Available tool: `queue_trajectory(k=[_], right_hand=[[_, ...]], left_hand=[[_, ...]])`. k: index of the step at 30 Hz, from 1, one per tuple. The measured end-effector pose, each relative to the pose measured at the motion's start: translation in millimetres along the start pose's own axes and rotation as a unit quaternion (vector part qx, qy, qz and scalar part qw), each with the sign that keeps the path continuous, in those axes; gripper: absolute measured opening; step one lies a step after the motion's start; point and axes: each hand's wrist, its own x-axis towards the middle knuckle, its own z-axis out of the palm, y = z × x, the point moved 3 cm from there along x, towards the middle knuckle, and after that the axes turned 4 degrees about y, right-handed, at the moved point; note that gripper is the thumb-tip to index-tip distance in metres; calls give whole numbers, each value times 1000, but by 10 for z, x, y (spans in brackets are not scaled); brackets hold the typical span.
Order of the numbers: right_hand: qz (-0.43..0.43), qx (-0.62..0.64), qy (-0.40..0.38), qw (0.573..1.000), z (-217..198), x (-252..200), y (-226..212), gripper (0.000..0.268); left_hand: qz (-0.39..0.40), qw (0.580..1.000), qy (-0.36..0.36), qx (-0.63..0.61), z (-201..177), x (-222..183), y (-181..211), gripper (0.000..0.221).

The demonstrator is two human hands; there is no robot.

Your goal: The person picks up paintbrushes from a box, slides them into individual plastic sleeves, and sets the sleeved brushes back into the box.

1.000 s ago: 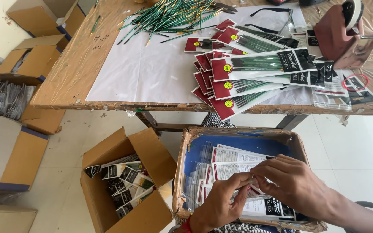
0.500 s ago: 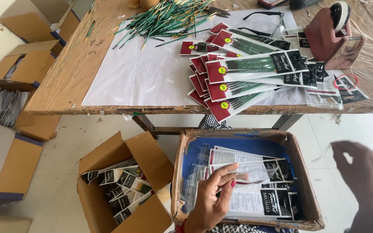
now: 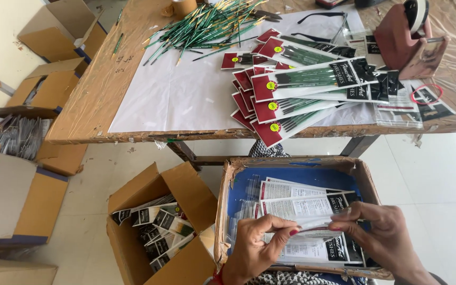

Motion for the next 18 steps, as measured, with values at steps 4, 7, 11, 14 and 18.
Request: queue_trajectory(k=[4, 7, 11, 14, 18], right_hand=[[41, 63, -64, 995, 3, 94, 255, 3], [-46, 151, -158, 975, -23, 220, 332, 4], [-98, 149, -251, 951, 23, 330, 368, 16], [-94, 92, -246, 960, 78, 347, 332, 22], [-131, 17, -199, 971, 136, 390, 268, 26]], left_hand=[[41, 999, -30, -9, -74, 15, -156, 8], [56, 995, -71, -38, -162, 70, -227, 10], [97, 987, -121, -34, -264, 138, -318, 22], [55, 988, -143, 4, -260, 173, -427, 19], [46, 988, -134, 54, -246, 231, -445, 19]])
